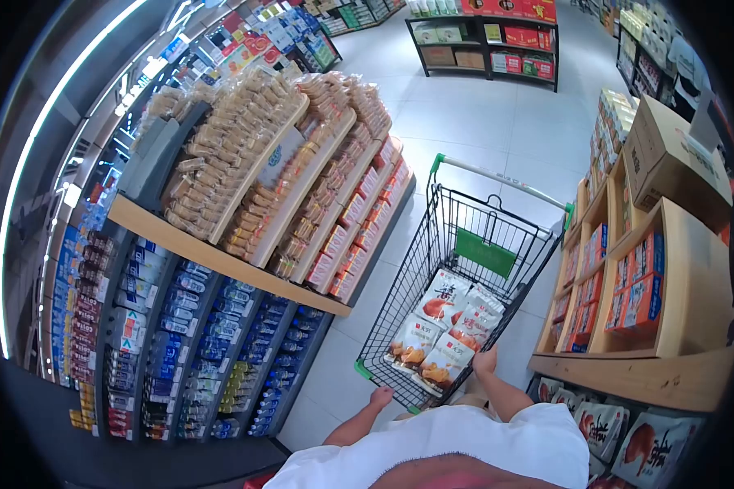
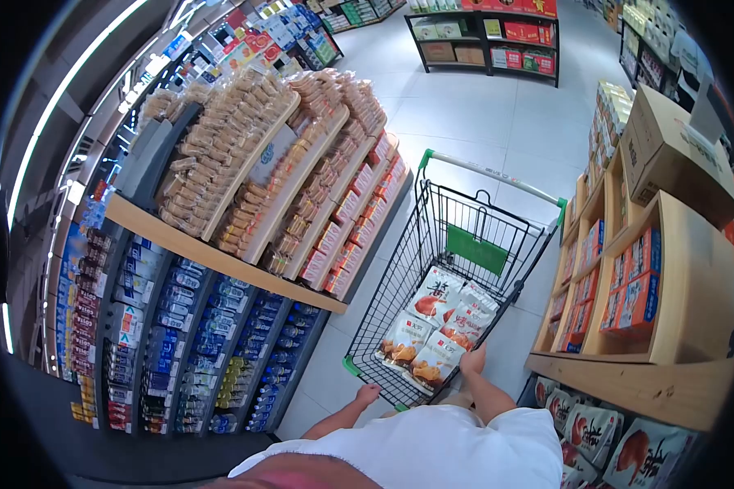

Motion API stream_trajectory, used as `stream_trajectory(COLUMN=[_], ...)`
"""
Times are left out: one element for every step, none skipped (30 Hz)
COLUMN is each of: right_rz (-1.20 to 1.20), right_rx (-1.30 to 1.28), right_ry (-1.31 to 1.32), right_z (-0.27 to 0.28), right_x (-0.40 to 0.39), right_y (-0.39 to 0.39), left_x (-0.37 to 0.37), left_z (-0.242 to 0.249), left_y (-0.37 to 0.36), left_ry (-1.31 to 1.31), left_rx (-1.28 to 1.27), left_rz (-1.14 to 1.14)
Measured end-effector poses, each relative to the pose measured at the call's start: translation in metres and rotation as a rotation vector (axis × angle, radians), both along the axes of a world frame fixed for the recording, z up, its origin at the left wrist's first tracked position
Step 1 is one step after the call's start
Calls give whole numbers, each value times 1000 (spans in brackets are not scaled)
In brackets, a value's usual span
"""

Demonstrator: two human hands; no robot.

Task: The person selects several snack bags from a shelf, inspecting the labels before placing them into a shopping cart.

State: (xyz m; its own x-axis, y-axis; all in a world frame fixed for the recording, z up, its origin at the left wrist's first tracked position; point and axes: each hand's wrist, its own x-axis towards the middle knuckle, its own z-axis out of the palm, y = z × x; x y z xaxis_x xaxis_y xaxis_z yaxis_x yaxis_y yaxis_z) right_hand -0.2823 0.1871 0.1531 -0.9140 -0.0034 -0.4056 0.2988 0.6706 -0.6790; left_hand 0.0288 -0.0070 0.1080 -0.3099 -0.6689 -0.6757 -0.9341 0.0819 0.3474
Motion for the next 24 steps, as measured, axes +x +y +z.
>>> stream_trajectory(right_rz=[7, 17, 26, 41, 50, 53, 60, 69, 80, 88, 97, 106, 117, 126, 136, 126, 125, 122, 116, 128, 128, 127, 125, 134], right_rx=[-27, -49, -70, -82, -93, -105, -109, -114, -120, -127, -132, -135, -118, -98, -75, -102, -106, -111, -115, -114, -104, -96, -87, -103], right_ry=[-32, -67, -103, -104, -104, -100, -82, -62, -43, -63, -85, -108, -117, -128, -140, -136, -94, -53, -15, -75, -56, -38, -23, -108], right_z=[1, -3, -7, -4, -3, -1, 0, 1, 2, 2, 2, 2, 1, 10, 18, 25, 24, 21, 19, 30, 33, 34, 31, 12], right_x=[-5, -9, -13, -16, -18, -23, -27, -28, -31, -34, -36, -37, -38, -40, -40, -42, -42, -40, -39, -41, -44, -44, -40, -41], right_y=[-2, -3, -3, -4, -5, -6, -7, -8, -10, -12, -13, -13, -14, -14, -13, -14, -15, -16, -16, -14, -14, -15, -12, -12], left_x=[-4, -11, -18, -24, -24, -26, -28, -28, -27, -26, -24, -22, -21, -19, -16, -14, -11, -8, -5, -3, -1, 2, 7, 17], left_z=[5, 18, 31, 41, 44, 47, 51, 54, 57, 59, 62, 65, 67, 71, 71, 71, 71, 70, 70, 71, 74, 77, 77, 64], left_y=[10, 19, 26, 30, 34, 36, 36, 37, 37, 36, 37, 38, 37, 36, 37, 38, 40, 40, 42, 45, 49, 52, 54, 54], left_ry=[-34, -29, -23, -16, 20, 59, 99, 124, 150, 175, 192, 208, 222, 217, 209, 200, 204, 206, 204, 211, 216, 220, 229, 240], left_rx=[31, 54, 77, 99, 120, 140, 159, 194, 229, 266, 271, 278, 285, 288, 294, 299, 302, 303, 305, 296, 288, 277, 290, 302], left_rz=[0, 29, 58, 83, 113, 137, 158, 214, 271, 328, 348, 369, 387, 401, 416, 432, 446, 458, 467, 481, 494, 506, 506, 504])
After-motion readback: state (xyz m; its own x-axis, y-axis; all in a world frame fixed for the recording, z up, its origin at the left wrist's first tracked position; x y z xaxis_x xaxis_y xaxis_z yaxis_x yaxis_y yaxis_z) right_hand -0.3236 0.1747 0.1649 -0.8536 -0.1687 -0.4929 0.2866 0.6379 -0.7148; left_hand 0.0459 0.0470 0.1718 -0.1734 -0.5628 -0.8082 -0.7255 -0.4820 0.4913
